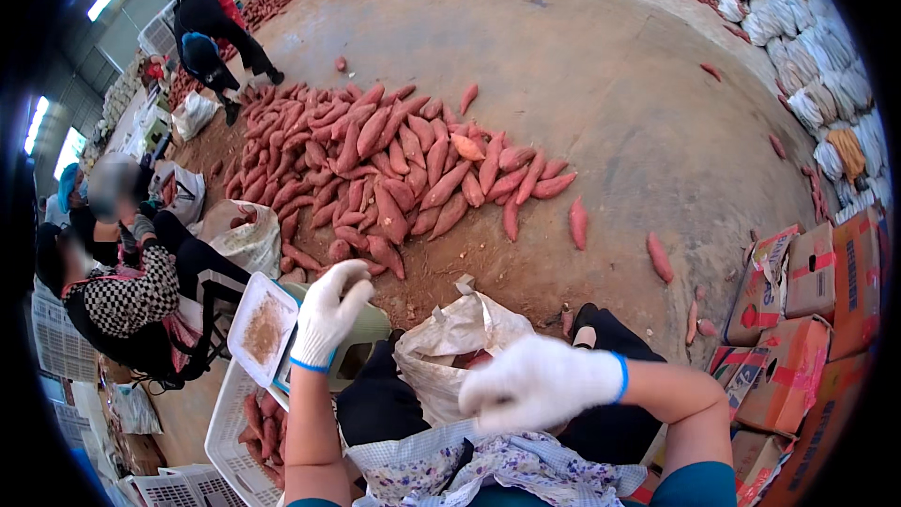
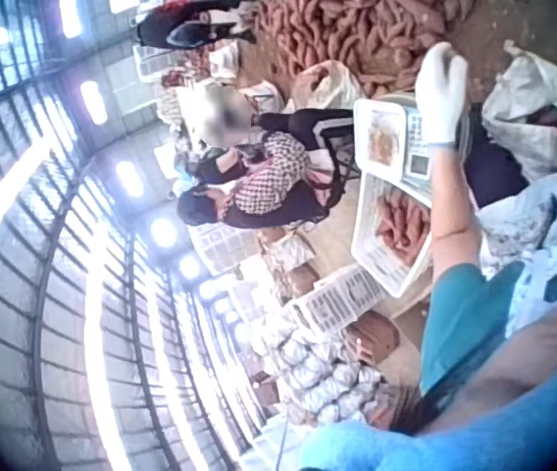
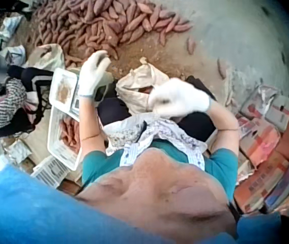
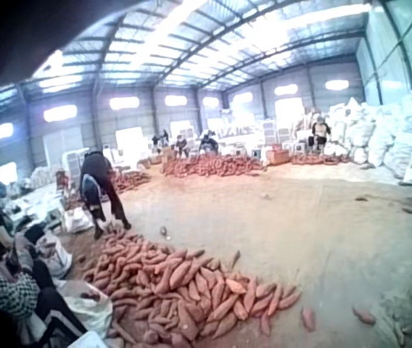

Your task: The person sits on the floor in a warehouse and sorts sweet potatoes from a large pile into a white plastic basket. They use a digital scale to weigh the potatoes and place them into a bag. Another person is visible in the background performing similar tasks.

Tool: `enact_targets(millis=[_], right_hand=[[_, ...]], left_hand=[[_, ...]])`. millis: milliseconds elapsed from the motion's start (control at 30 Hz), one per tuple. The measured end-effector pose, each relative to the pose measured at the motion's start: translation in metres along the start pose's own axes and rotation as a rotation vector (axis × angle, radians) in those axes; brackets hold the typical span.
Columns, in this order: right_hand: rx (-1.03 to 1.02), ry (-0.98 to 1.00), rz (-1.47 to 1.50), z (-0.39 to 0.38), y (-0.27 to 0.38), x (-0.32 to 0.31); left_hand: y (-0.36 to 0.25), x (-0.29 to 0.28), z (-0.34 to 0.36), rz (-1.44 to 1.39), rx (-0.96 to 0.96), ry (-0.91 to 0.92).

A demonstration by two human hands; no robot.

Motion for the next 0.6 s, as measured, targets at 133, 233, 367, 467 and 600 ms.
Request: enact_targets(millis=[133, 233, 367, 467, 600], right_hand=[[0.217, -0.244, 0.026, 0.058, -0.119, -0.035], [0.471, -0.372, 0.151, 0.093, -0.231, -0.050], [0.718, -0.515, 0.060, 0.128, -0.353, -0.062], [0.590, -0.586, -0.102, 0.179, -0.403, -0.072], [0.557, -0.611, -0.246, 0.252, -0.437, -0.084]], left_hand=[[0.096, 0.023, 0.022, -0.009, -0.104, 0.030], [0.157, 0.065, 0.026, 0.052, -0.159, 0.191], [0.217, 0.118, 0.032, 0.002, -0.269, 0.316], [0.272, 0.145, 0.026, -0.161, -0.378, 0.330], [0.323, 0.166, 0.018, -0.441, -0.532, 0.221]])
Point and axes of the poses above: each hand's wrist, its own z-axis towards the middle knuckle, its own x-axis out of the palm, y = z × x, the point moved 7 cm from there along z, towards the middle knuckle, and after that the axes turned 5 degrees about -z, right-handed, at the moved point
